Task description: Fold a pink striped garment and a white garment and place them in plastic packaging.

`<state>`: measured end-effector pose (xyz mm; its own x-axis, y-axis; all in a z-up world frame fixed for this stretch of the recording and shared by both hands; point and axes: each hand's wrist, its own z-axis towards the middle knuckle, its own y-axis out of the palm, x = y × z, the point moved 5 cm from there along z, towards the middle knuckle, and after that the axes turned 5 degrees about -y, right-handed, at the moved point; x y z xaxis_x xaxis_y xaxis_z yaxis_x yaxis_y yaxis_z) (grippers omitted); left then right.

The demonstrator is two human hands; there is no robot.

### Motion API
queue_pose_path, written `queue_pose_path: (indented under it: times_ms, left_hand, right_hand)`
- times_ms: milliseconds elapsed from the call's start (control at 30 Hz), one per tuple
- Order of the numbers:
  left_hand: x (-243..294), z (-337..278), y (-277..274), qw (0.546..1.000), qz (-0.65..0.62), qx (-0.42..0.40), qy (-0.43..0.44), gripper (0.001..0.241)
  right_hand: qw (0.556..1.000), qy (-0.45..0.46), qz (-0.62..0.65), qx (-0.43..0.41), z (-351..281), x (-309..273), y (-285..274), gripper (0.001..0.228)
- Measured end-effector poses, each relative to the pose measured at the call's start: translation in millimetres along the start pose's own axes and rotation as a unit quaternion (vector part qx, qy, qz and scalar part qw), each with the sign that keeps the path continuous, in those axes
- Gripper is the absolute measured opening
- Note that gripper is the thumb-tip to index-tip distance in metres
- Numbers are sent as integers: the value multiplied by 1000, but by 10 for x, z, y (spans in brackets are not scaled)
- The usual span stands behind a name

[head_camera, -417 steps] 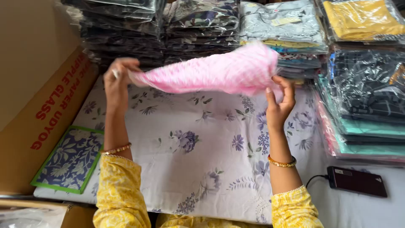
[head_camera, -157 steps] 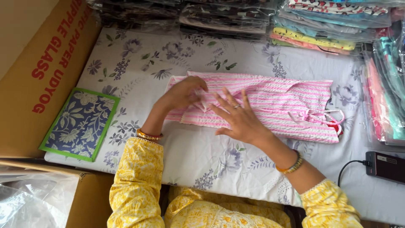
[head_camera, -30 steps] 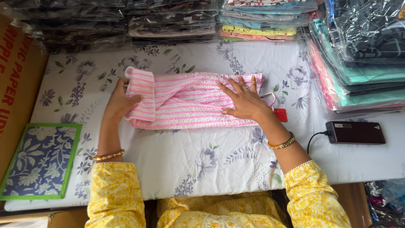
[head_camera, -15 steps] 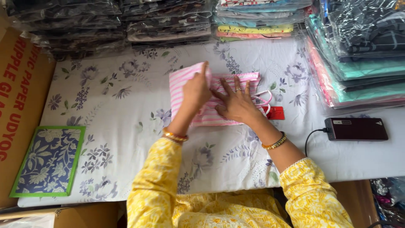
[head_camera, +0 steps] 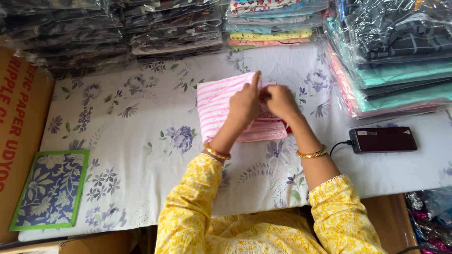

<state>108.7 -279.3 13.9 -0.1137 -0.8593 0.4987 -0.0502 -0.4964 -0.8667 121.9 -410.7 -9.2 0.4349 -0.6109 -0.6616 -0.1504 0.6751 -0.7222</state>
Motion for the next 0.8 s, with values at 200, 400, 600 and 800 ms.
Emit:
queue_pose_path:
  times_ms: [200, 400, 600, 800]
  left_hand:
    - [226, 26, 236, 994, -48, -96, 4, 118]
    - [-155, 328, 146, 930, -299, -213, 17, 73]
    - [-206, 635, 105, 972, -48, 57, 223, 46]
    - [-153, 859, 295, 985, 61, -136, 83, 64]
  right_hand:
    - [940, 189, 283, 31, -68, 385, -202, 28]
    - [976, 168, 129, 42, -106, 147, -356, 35]
    - [980, 192, -18, 51, -517, -406, -527, 49]
    - [983, 138, -118, 14, -781, -755, -144, 103]
